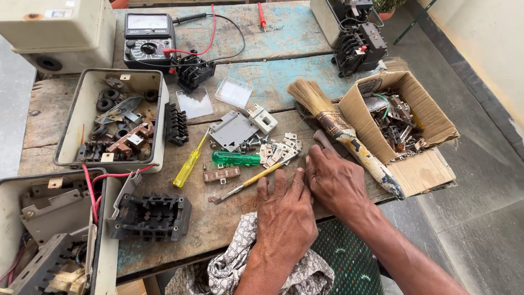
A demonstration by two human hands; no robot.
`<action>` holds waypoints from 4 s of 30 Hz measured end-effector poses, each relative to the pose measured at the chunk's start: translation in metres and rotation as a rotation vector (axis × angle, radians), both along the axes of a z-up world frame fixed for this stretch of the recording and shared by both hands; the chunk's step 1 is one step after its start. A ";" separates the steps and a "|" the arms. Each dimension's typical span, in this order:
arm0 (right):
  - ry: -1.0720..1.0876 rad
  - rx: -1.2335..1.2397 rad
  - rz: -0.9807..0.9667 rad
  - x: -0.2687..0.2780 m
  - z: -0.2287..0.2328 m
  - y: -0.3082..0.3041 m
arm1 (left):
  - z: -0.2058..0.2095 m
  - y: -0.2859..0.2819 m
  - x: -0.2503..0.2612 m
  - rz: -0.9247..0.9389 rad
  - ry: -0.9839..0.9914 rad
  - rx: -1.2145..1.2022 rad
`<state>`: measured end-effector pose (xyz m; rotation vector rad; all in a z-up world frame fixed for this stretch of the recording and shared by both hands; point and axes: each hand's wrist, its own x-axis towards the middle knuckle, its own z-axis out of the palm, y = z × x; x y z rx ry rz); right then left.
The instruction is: The person sands electrical contactor components using an abrasive disc by hand, then wipes the parts clean with a cloth.
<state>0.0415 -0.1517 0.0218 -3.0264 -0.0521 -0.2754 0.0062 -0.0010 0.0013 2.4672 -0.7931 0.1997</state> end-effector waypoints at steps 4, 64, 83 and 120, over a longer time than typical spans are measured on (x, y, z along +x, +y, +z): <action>0.102 0.018 -0.041 -0.031 0.000 -0.002 | 0.003 0.003 0.001 -0.004 0.035 -0.031; 0.323 1.803 -0.025 -0.127 -0.012 0.071 | 0.037 0.023 -0.086 0.383 -0.125 -0.750; 0.208 1.913 0.007 -0.117 0.005 0.080 | 0.042 0.025 -0.083 0.446 0.010 -0.983; 0.159 1.703 -0.470 -0.102 0.024 0.075 | 0.036 0.007 -0.081 0.244 0.153 -1.029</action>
